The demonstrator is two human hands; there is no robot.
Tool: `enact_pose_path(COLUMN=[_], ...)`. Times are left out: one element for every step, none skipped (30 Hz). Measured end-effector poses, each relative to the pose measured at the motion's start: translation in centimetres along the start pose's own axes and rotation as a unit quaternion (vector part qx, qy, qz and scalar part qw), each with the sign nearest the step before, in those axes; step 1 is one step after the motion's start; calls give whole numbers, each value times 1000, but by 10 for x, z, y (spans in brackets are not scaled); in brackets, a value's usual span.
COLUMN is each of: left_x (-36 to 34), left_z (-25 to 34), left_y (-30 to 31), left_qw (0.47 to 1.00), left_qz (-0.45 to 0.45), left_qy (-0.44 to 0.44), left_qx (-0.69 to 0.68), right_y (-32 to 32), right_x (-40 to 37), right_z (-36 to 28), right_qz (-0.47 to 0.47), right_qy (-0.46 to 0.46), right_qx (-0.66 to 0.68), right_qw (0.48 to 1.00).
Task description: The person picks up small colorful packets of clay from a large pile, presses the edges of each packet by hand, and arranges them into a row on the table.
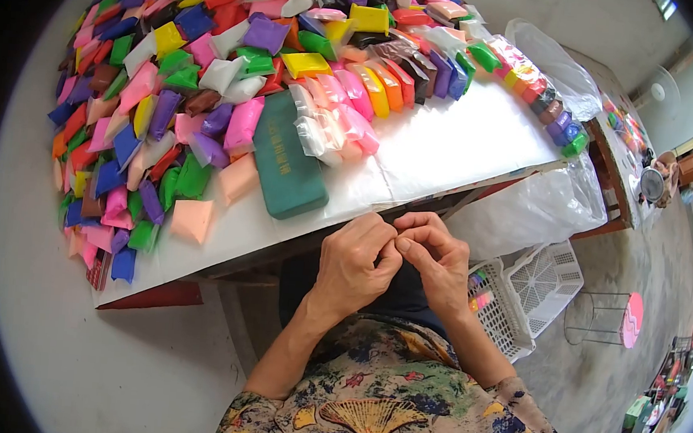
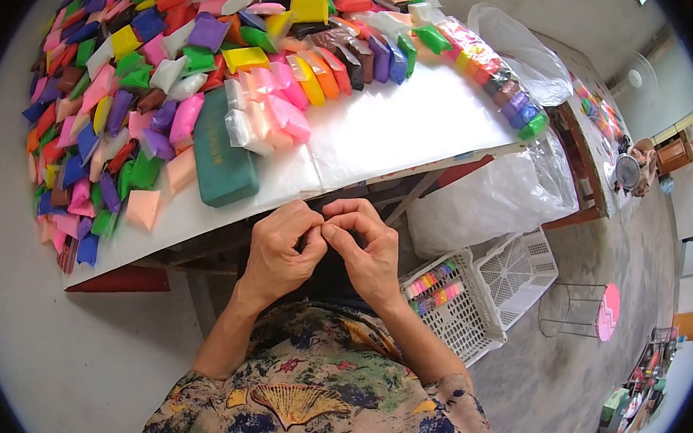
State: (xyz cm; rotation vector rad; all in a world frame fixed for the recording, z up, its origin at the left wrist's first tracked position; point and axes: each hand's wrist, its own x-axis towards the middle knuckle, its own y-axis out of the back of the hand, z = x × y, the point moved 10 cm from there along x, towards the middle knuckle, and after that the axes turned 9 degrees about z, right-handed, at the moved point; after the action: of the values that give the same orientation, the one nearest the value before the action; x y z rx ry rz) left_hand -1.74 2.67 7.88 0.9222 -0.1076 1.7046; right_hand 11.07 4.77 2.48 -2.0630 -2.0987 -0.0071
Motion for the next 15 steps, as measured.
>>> enact_pose_path(left_x=[0,-1,-1,-1,-2,-2,-3,-4,-4,-4,-3,-3,-4,-5,-8], left_z=[0,1,1,2,2,3,4,5,5,5,5,5,2,-1,-3], left_y=[0,1,2,2,3,4,5,6,8,10,11,13,13,14,14], left_qw=[1000,1000,999,999,998,996,993,989,983,986,989,991,994,995,994], left_qz=[7,14,21,28,34,41,53,66,78,83,88,92,82,73,64], left_qy=[-2,-4,-6,-7,-8,-10,-13,-17,-20,-14,-9,-2,28,58,87], left_qx=[10,20,30,44,58,73,104,135,165,143,120,96,62,29,-5], right_y=[-1,-2,-2,-3,-3,-3,-3,-3,-2,-1,1,3,3,2,0], right_x=[-1,-3,-4,-6,-7,-8,-10,-13,-14,-13,-13,-13,-14,-15,-16], right_z=[-1,-2,-3,-3,-4,-4,-7,-9,-11,-8,-6,-3,4,11,18], right_qz=[-4,-9,-13,-13,-14,-14,-8,-1,5,6,8,11,0,-12,-23], right_qy=[4,9,13,-4,-20,-36,-27,-17,-7,-29,-51,-74,-110,-144,-179], right_qx=[-3,-5,-8,-8,-8,-8,-14,-20,-26,11,49,86,129,172,215], right_qw=[1000,1000,1000,1000,1000,999,1000,1000,1000,999,997,994,986,974,960])
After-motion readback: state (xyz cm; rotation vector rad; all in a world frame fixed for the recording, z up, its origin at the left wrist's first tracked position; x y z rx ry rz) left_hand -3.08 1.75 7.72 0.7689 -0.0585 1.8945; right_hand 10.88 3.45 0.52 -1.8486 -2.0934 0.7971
